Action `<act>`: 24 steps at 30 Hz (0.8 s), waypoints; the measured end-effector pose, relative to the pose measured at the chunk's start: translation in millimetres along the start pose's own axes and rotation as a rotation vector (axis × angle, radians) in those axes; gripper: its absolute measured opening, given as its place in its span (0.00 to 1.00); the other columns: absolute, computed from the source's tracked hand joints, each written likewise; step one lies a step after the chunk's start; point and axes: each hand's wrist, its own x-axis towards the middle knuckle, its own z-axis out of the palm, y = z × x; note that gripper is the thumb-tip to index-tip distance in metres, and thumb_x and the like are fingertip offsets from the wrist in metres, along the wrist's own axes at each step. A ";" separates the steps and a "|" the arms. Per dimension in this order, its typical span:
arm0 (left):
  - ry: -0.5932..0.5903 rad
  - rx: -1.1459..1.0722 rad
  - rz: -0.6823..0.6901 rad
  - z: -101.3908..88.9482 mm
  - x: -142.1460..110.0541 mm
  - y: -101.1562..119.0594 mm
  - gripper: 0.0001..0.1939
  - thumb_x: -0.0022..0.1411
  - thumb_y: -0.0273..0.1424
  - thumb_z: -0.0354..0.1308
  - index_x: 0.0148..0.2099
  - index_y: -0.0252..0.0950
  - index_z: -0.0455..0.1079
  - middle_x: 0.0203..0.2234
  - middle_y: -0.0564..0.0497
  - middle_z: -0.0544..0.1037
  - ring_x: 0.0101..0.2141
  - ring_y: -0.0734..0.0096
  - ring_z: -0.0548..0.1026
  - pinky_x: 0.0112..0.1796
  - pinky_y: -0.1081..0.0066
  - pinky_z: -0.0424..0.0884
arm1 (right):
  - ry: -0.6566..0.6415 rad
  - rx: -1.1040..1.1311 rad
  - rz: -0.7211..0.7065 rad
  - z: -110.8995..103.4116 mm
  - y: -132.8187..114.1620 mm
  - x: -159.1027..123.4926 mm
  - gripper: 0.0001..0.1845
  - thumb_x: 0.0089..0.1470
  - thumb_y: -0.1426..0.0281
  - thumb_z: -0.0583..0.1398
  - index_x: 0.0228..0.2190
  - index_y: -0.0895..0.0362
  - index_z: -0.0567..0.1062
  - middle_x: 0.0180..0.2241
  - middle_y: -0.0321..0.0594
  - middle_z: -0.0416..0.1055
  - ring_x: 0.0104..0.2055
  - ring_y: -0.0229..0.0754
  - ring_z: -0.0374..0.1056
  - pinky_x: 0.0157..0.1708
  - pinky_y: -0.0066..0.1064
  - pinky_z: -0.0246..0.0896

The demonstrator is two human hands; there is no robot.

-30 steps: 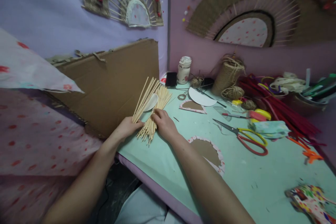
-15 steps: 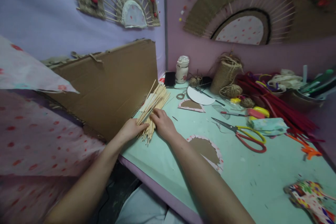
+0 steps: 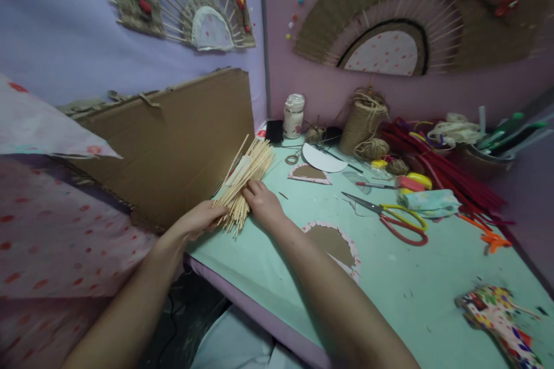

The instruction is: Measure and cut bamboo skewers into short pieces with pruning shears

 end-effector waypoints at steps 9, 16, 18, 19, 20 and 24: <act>-0.196 -0.439 -0.106 4.1 -65.6 -17.6 0.18 0.44 0.41 0.65 0.22 0.35 0.62 0.10 0.64 0.53 0.12 0.89 0.41 0.14 0.79 0.36 | -0.039 -0.103 0.115 1.4 -5.8 30.4 0.17 0.60 0.77 0.51 0.49 0.61 0.71 0.48 0.55 0.68 0.52 0.56 0.57 0.50 0.45 0.61; -0.213 -0.594 -0.130 12.6 -93.5 -10.5 0.19 0.46 0.40 0.65 0.23 0.35 0.59 0.12 0.63 0.53 0.12 0.90 0.42 0.14 0.81 0.38 | -0.091 -0.083 0.117 -27.6 -19.3 13.4 0.30 0.56 0.82 0.53 0.58 0.55 0.63 0.56 0.51 0.64 0.56 0.55 0.55 0.50 0.46 0.58; -0.209 -0.579 -0.125 14.8 -92.9 -9.2 0.18 0.47 0.39 0.64 0.23 0.35 0.59 0.12 0.63 0.52 0.12 0.90 0.42 0.14 0.81 0.38 | -0.099 -0.060 0.078 -39.6 -30.7 8.3 0.29 0.56 0.82 0.53 0.58 0.53 0.64 0.54 0.50 0.64 0.54 0.54 0.57 0.46 0.44 0.59; -0.202 -0.570 -0.119 16.1 -92.4 -8.9 0.18 0.47 0.39 0.64 0.23 0.35 0.59 0.12 0.64 0.52 0.12 0.90 0.42 0.14 0.81 0.38 | -0.103 -0.050 0.042 -44.0 -36.7 6.9 0.27 0.56 0.80 0.53 0.56 0.53 0.66 0.51 0.50 0.65 0.51 0.52 0.58 0.44 0.42 0.59; -0.192 -0.557 -0.114 17.5 -91.9 -8.8 0.17 0.47 0.39 0.64 0.23 0.35 0.59 0.12 0.64 0.52 0.12 0.89 0.42 0.14 0.81 0.38 | -0.107 -0.041 -0.002 -46.9 -42.2 6.1 0.23 0.57 0.78 0.54 0.53 0.53 0.69 0.48 0.49 0.66 0.48 0.51 0.59 0.41 0.39 0.59; -0.091 -0.436 -0.073 23.3 -90.0 -14.9 0.19 0.47 0.44 0.62 0.22 0.36 0.60 0.11 0.63 0.53 0.11 0.87 0.43 0.14 0.78 0.38 | -0.124 -0.023 -0.136 -44.8 -54.4 4.6 0.08 0.60 0.73 0.55 0.39 0.55 0.75 0.38 0.41 0.66 0.38 0.43 0.60 0.36 0.31 0.56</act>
